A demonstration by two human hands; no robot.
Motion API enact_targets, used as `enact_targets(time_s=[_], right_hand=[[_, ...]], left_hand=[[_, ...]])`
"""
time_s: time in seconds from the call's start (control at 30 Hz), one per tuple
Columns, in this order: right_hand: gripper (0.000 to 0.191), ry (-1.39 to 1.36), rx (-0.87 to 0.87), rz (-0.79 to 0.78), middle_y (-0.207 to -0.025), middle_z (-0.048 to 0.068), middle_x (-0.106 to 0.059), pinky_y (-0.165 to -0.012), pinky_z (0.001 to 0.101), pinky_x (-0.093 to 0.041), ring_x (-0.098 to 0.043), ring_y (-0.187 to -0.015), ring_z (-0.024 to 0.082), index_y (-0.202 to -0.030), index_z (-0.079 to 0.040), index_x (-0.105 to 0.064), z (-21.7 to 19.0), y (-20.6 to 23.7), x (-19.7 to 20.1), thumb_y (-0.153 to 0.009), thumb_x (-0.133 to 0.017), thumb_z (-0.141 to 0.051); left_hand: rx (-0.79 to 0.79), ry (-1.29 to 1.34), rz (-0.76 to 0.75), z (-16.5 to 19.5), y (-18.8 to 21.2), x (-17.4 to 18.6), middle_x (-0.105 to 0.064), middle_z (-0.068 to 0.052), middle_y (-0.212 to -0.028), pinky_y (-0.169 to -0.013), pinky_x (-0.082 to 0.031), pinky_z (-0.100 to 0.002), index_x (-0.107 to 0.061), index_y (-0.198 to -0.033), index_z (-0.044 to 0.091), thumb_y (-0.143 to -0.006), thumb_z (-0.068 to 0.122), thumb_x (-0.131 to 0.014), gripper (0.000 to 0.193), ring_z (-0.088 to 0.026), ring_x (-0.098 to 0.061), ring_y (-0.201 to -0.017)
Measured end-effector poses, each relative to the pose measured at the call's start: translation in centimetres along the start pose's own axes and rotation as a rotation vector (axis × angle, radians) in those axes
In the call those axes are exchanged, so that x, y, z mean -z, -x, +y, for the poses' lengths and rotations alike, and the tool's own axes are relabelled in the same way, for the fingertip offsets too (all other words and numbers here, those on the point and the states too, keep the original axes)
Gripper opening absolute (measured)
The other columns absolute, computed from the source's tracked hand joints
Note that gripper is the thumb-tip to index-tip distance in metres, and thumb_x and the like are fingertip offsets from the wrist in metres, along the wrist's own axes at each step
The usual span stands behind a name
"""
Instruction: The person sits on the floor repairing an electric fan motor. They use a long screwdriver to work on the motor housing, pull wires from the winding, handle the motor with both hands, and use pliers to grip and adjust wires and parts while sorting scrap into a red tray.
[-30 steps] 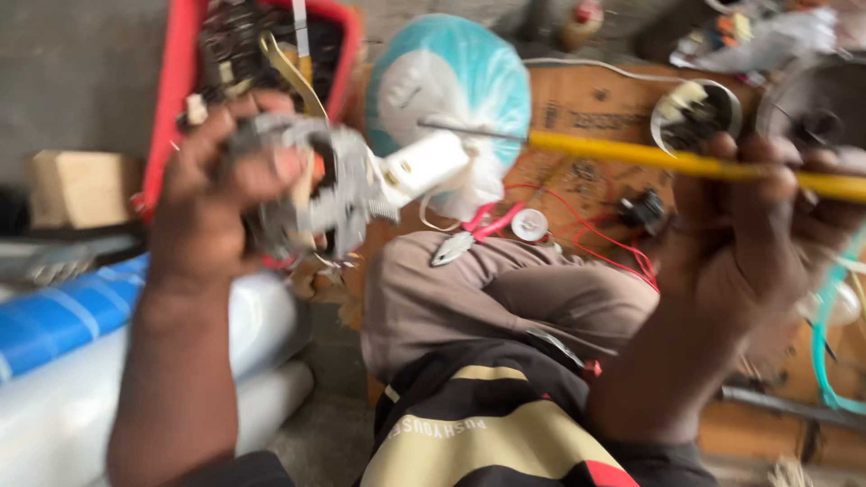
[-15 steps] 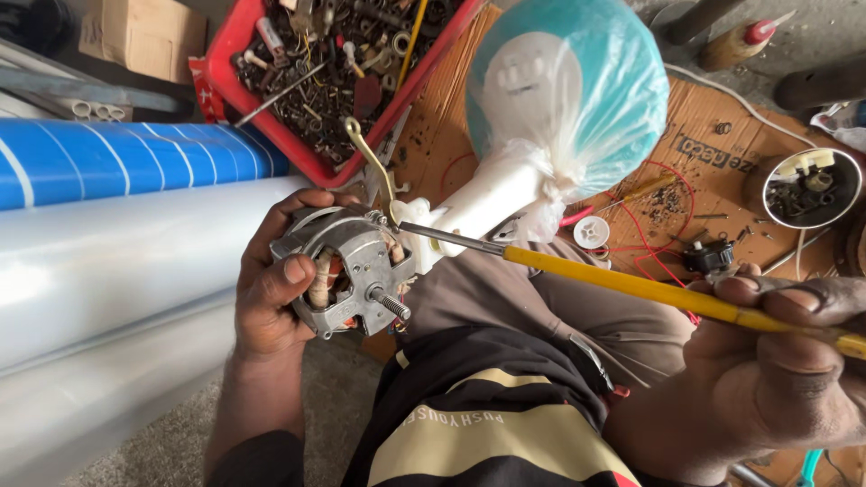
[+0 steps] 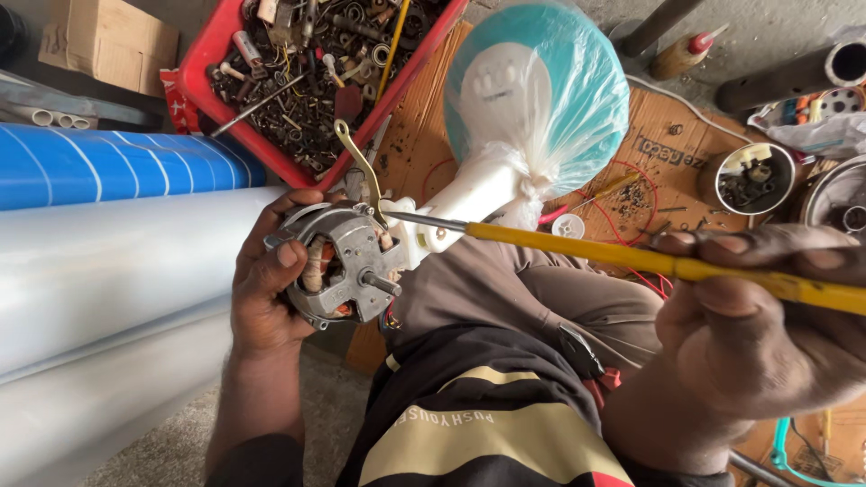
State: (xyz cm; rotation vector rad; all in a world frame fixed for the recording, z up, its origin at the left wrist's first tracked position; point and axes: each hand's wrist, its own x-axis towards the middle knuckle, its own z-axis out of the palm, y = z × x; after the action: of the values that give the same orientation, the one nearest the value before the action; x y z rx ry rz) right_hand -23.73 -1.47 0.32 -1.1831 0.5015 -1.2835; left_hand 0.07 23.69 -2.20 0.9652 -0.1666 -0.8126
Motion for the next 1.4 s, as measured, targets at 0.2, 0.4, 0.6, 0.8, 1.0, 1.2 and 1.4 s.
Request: enact_targets(time_s=[0.2,0.4,0.6,0.8,1.0,1.2,1.4], right_hand=[[0.043,-0.008,0.015,-0.09,-0.098,0.017,-0.063,-0.091,0.0431,-0.066,-0.074,-0.09,0.021,-0.123,0.004,-0.045,0.3,-1.0,-0.9,-0.109,-0.085,-0.001],[0.042,0.009,0.027,-0.117,-0.099,0.017,-0.062,-0.092,0.0419,-0.067,-0.073,-0.09,0.022,-0.124,0.004,-0.046,0.4,-1.2,-1.5,-0.111,-0.086,0.0],[0.04,-0.004,-0.007,-0.107,-0.102,0.017,-0.062,-0.091,0.0448,-0.064,-0.074,-0.093,0.022,-0.124,0.004,-0.047,-0.2,-1.6,-1.3,-0.111,-0.085,0.001],[0.041,-0.015,-0.018,-0.117,-0.1,0.016,-0.063,-0.091,0.0448,-0.066,-0.073,-0.091,0.022,-0.125,0.004,-0.047,-0.3,-1.8,-1.4,-0.11,-0.086,0.001],[0.04,0.014,-0.022,-0.088,-0.099,0.018,-0.064,-0.091,0.0449,-0.068,-0.073,-0.088,0.024,-0.122,0.004,-0.049,0.1,-1.8,-2.8,-0.106,-0.085,0.003],[0.035,0.044,-0.057,-0.086,-0.101,0.017,-0.065,-0.094,0.0452,-0.065,-0.074,-0.091,0.025,-0.119,0.003,-0.052,-1.0,-2.1,-3.9,-0.1,-0.081,0.004],[0.031,-0.037,-0.176,-0.102,-0.102,0.017,-0.067,-0.097,0.047,-0.062,-0.075,-0.094,0.025,-0.118,0.001,-0.054,-2.9,-2.5,-5.6,-0.096,-0.076,0.005]], left_hand=[[0.003,0.003,0.022,-0.2,0.0,0.2,-0.062,-0.025,-0.14,-0.105,-0.055,-0.042,-0.049,-0.145,-0.008,-0.094,0.024,-0.079,0.067,-0.028,-0.068,-0.12],[0.003,0.014,0.018,-0.2,0.1,0.2,-0.062,-0.024,-0.139,-0.106,-0.055,-0.043,-0.049,-0.145,-0.008,-0.094,0.024,-0.079,0.067,-0.029,-0.067,-0.122],[0.009,0.014,0.025,-0.4,0.1,-0.6,-0.062,-0.024,-0.139,-0.108,-0.055,-0.044,-0.049,-0.146,-0.007,-0.094,0.022,-0.078,0.066,-0.03,-0.066,-0.123],[0.012,0.023,0.009,-0.4,0.1,-0.4,-0.063,-0.025,-0.138,-0.108,-0.055,-0.045,-0.049,-0.146,-0.006,-0.095,0.022,-0.077,0.065,-0.031,-0.067,-0.123],[0.009,0.037,0.005,-0.1,0.0,0.7,-0.062,-0.024,-0.139,-0.108,-0.054,-0.045,-0.048,-0.146,-0.007,-0.095,0.022,-0.077,0.065,-0.03,-0.066,-0.123],[0.02,0.059,0.031,0.0,0.0,0.7,-0.062,-0.025,-0.138,-0.106,-0.055,-0.046,-0.048,-0.144,-0.007,-0.095,0.023,-0.077,0.064,-0.031,-0.067,-0.122],[0.012,0.047,0.024,0.0,-0.2,0.0,-0.063,-0.025,-0.138,-0.105,-0.055,-0.046,-0.049,-0.144,-0.007,-0.096,0.021,-0.076,0.062,-0.03,-0.067,-0.121]])
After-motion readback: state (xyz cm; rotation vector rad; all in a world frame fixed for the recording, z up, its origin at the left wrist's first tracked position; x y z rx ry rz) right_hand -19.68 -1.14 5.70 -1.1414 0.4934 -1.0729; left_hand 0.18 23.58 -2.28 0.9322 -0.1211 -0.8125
